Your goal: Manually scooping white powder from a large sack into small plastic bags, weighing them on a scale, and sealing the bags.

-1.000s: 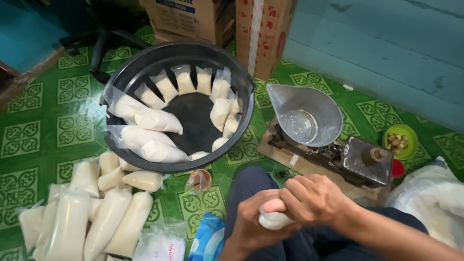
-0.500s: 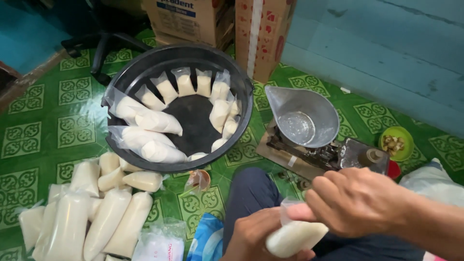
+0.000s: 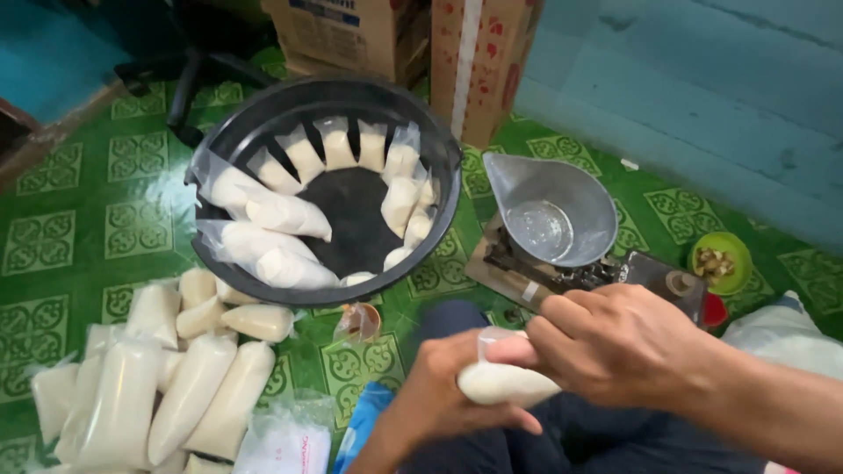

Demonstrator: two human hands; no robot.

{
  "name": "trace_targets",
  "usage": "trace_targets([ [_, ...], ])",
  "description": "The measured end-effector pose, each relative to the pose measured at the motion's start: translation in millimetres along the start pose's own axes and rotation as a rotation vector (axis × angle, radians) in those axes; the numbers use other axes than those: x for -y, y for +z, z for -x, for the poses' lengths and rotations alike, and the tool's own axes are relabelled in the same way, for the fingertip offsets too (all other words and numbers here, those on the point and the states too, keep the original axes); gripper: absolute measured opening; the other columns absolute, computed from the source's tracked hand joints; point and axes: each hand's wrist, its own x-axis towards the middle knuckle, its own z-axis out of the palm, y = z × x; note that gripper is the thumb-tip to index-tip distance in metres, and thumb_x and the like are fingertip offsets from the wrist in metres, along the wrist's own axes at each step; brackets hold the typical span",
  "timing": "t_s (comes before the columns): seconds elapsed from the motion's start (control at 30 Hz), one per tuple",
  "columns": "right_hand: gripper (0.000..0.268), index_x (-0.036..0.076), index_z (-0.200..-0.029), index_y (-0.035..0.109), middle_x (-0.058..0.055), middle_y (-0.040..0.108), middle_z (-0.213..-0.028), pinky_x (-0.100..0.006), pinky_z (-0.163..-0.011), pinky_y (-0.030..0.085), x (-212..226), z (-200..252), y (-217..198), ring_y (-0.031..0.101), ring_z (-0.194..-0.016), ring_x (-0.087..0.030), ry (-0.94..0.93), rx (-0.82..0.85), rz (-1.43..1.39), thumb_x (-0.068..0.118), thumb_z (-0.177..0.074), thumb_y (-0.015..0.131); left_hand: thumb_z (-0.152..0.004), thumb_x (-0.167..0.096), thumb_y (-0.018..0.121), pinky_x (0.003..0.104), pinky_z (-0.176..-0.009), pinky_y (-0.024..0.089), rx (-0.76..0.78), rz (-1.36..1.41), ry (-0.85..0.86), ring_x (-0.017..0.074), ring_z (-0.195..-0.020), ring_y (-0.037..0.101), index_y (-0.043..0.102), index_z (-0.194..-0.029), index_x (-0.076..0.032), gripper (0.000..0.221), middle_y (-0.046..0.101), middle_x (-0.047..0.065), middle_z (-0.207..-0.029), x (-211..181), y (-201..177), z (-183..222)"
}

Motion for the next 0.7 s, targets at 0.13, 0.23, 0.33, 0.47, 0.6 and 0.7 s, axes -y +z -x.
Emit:
trace_targets([
  [0.13,0.030,0.014,-0.065,0.049,0.001,0.043,-0.060,-0.032,-0.038,0.039,4,-6,23,0.046,-0.042,-0.014,0.073,-0.106,-0.079,0.018,-0.086,0.070,-0.055,-0.015,0.089,0.030,-0.076,0.056,-0.071,0.059,-0.025,0.0191,-0.082,0.070,0.066,-0.109,-0.003,0.060,0.074,0.007,-0.099,19,-5,-3],
  [0.23,0.030,0.014,-0.066,0.053,0.001,0.045,-0.060,-0.030,-0.039,0.039,8,-14,42,0.046,-0.043,-0.012,0.114,-0.185,-0.139,0.020,-0.088,0.072,-0.059,-0.018,0.086,0.032,-0.082,0.055,-0.114,0.094,-0.054,0.0206,-0.090,0.069,0.066,-0.111,-0.001,0.058,0.073,0.010,-0.105,31,-11,-1],
  [0.33,0.024,0.011,-0.072,0.060,0.001,0.048,-0.062,-0.029,-0.040,0.039,12,-15,63,0.046,-0.045,-0.013,0.123,-0.203,-0.192,0.024,-0.088,0.073,-0.062,-0.011,0.078,0.034,-0.092,0.054,-0.205,0.102,-0.057,0.0246,-0.104,0.069,0.067,-0.112,-0.001,0.052,0.070,0.012,-0.115,42,-12,4],
  [0.47,0.040,0.015,-0.062,0.046,0.001,0.040,-0.061,-0.031,-0.040,0.037,14,-21,64,0.043,-0.044,-0.014,0.164,-0.237,-0.106,0.024,-0.088,0.075,-0.064,0.003,0.074,0.028,-0.080,0.053,-0.391,0.008,-0.008,0.0186,-0.087,0.065,0.074,-0.089,-0.001,0.025,0.071,0.006,-0.097,52,-12,11],
  [0.6,0.039,0.014,-0.059,0.049,0.001,0.046,-0.059,-0.033,-0.041,0.038,8,-21,61,0.048,-0.044,-0.016,0.229,-0.192,-0.210,0.025,-0.086,0.076,-0.065,0.010,0.072,0.025,-0.068,0.052,-0.475,-0.023,-0.002,0.0156,-0.074,0.065,0.073,-0.082,0.000,0.020,0.072,0.006,-0.086,48,-6,5],
  [0.7,0.035,0.011,-0.057,0.053,0.002,0.046,-0.057,-0.030,-0.041,0.038,-1,-16,47,0.041,-0.042,-0.013,0.290,-0.101,-0.381,0.020,-0.081,0.076,-0.068,0.007,0.077,0.026,-0.069,0.054,-0.539,-0.002,-0.018,0.0164,-0.075,0.067,0.074,-0.085,0.002,0.018,0.073,0.008,-0.087,55,-1,5],
])
